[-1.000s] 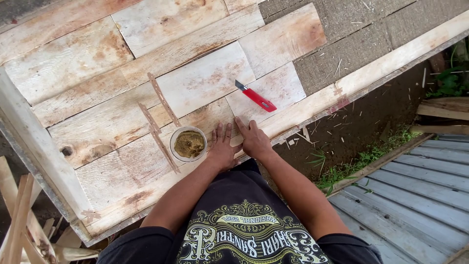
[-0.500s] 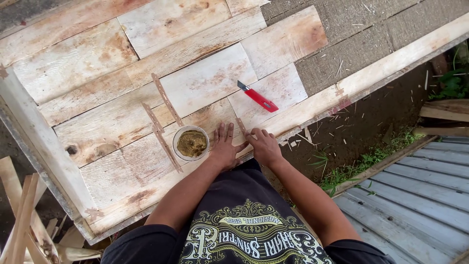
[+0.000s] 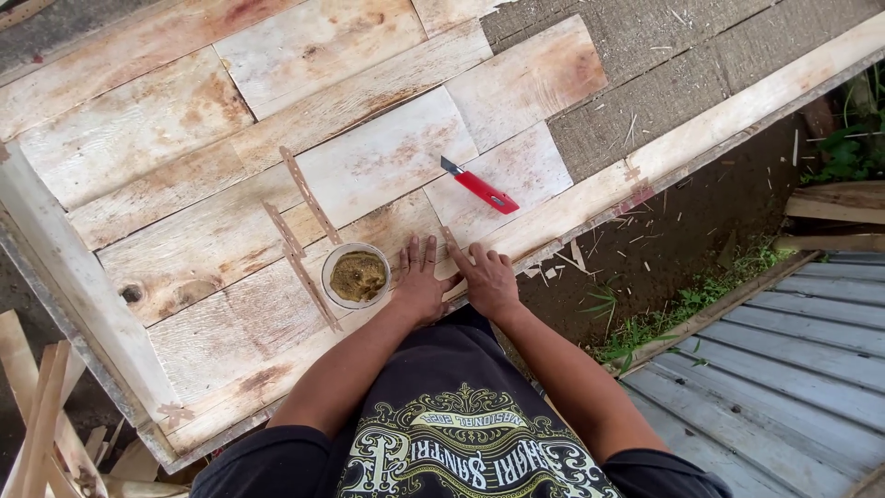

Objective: Applying glue to small wooden strips using a stick and assembling them onto a larger wooden board to create a surface.

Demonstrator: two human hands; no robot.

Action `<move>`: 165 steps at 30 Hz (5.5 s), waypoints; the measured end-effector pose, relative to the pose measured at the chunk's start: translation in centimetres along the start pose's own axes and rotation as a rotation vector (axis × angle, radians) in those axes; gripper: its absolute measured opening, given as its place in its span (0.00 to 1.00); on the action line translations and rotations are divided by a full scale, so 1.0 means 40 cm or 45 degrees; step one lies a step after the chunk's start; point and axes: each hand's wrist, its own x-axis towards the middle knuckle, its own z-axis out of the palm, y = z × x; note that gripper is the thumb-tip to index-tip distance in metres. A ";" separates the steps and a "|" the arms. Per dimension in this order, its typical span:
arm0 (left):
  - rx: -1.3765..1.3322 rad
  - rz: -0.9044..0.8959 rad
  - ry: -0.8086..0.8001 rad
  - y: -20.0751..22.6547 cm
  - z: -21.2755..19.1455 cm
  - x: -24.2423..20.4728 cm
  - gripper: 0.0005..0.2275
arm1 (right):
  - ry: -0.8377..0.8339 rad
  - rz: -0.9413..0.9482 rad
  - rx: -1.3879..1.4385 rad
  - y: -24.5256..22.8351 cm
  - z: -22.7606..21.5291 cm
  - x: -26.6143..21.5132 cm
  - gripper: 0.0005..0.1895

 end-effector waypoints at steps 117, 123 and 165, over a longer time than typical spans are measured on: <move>-0.192 -0.378 0.769 -0.784 0.560 -0.742 0.32 | -0.555 -0.399 0.160 -1.041 -0.005 0.083 0.30; -0.211 -0.358 0.677 -0.830 0.530 -0.778 0.31 | -0.548 -0.389 0.098 -1.036 0.045 0.083 0.31; -0.283 -0.616 0.285 -0.989 0.229 -0.774 0.67 | -0.743 -0.398 -0.116 -1.266 -0.174 0.520 0.68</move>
